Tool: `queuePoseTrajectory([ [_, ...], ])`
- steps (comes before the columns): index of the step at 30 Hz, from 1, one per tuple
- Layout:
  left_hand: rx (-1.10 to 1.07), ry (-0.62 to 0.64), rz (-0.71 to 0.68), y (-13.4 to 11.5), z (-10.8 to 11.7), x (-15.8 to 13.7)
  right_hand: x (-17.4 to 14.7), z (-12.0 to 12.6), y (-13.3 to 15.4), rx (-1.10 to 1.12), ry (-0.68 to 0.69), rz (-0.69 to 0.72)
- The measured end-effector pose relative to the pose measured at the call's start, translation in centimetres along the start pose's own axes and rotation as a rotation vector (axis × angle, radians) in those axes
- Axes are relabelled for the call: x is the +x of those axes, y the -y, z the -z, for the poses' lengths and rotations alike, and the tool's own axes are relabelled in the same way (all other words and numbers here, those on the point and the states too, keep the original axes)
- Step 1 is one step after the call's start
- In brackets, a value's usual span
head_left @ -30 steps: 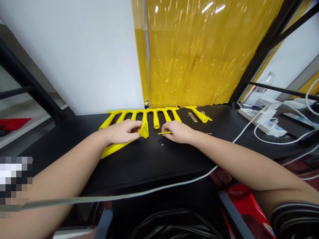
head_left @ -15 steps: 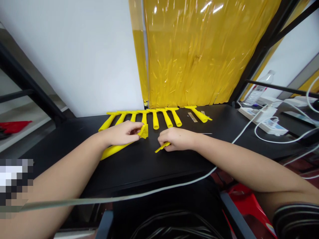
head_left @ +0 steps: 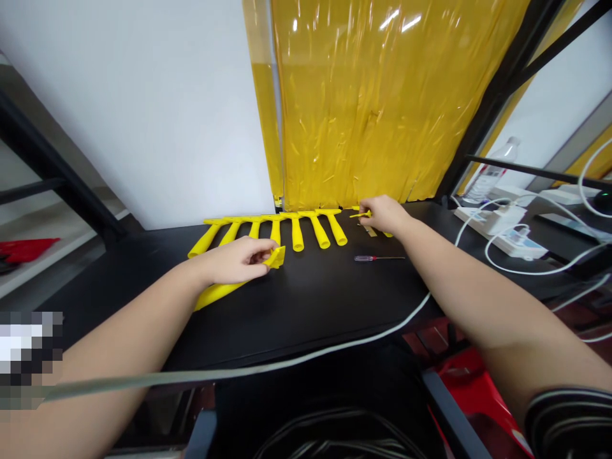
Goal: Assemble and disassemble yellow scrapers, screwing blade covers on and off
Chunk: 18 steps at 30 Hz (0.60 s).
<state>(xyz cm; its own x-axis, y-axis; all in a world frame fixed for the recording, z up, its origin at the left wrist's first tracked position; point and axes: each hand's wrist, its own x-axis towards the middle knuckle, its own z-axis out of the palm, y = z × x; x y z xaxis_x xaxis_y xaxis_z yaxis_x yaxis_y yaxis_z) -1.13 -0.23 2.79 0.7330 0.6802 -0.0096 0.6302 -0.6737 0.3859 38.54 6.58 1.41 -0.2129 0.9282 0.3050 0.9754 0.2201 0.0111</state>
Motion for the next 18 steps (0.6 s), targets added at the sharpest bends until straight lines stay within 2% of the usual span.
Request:
queuePoseTrajectory([
  [5, -0.004, -0.002, -0.011, 0.1, 0.0, 0.0, 1.6, -2.1, -0.2, -0.099, 0.127, -0.024],
  [10, -0.019, 0.012, -0.012, -0.1, 0.0, 0.0, 1.8, -2.5, -0.2, -0.082, 0.172, -0.025],
  [13, -0.017, 0.011, -0.009, -0.3, 0.0, 0.0, 1.7, -2.5, -0.8, -0.032, 0.165, -0.041],
  [18, -0.009, 0.013, -0.01, -0.3, 0.1, 0.0, 1.2, -2.3, -2.4, 0.096, 0.063, -0.076],
])
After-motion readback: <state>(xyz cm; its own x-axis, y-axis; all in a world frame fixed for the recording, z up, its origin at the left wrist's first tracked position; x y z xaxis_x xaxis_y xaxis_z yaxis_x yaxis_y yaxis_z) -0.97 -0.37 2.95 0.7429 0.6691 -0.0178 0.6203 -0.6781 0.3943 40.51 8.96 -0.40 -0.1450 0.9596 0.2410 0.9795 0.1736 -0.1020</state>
